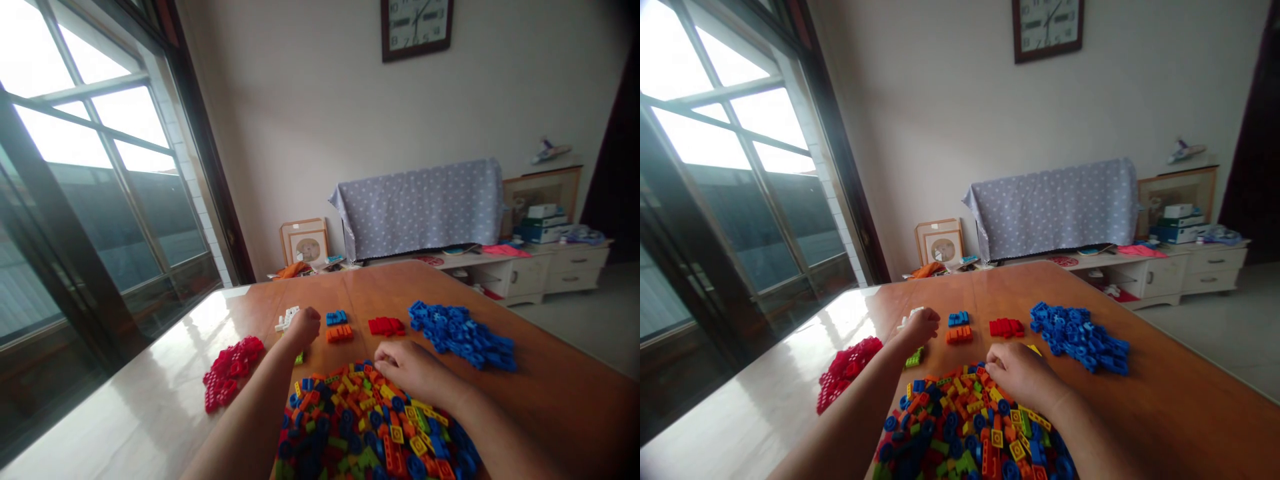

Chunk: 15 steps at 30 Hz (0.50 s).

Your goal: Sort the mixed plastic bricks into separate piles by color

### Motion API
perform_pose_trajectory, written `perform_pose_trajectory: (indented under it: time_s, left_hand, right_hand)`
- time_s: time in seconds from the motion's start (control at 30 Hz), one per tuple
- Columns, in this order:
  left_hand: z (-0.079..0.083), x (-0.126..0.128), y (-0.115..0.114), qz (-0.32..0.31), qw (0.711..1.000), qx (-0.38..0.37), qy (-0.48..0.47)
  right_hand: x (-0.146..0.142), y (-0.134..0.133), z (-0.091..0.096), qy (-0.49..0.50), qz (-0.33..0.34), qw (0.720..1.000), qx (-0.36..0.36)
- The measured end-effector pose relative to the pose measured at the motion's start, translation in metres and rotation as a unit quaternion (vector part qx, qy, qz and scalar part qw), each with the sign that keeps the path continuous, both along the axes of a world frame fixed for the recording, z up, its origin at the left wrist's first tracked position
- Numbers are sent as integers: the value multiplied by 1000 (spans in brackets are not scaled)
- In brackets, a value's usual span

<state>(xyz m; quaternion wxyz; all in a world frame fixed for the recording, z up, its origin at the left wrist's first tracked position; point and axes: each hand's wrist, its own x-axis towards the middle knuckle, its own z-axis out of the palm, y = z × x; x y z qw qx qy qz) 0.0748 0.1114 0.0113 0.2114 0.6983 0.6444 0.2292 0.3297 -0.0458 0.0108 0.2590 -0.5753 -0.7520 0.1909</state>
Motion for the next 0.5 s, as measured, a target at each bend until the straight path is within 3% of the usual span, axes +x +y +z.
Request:
perform_pose_trajectory:
  time_s: [0.23, 0.5]
  left_hand:
    - [17, -32, -19, 18, 997, 73, 18]
    - [4, -48, -52, 98, 974, 148, 142]
  right_hand:
    - [-2, -2, 3, 1, 1, 1000, -17]
    - [-4, -4, 3, -12, 1, 1000, -18]
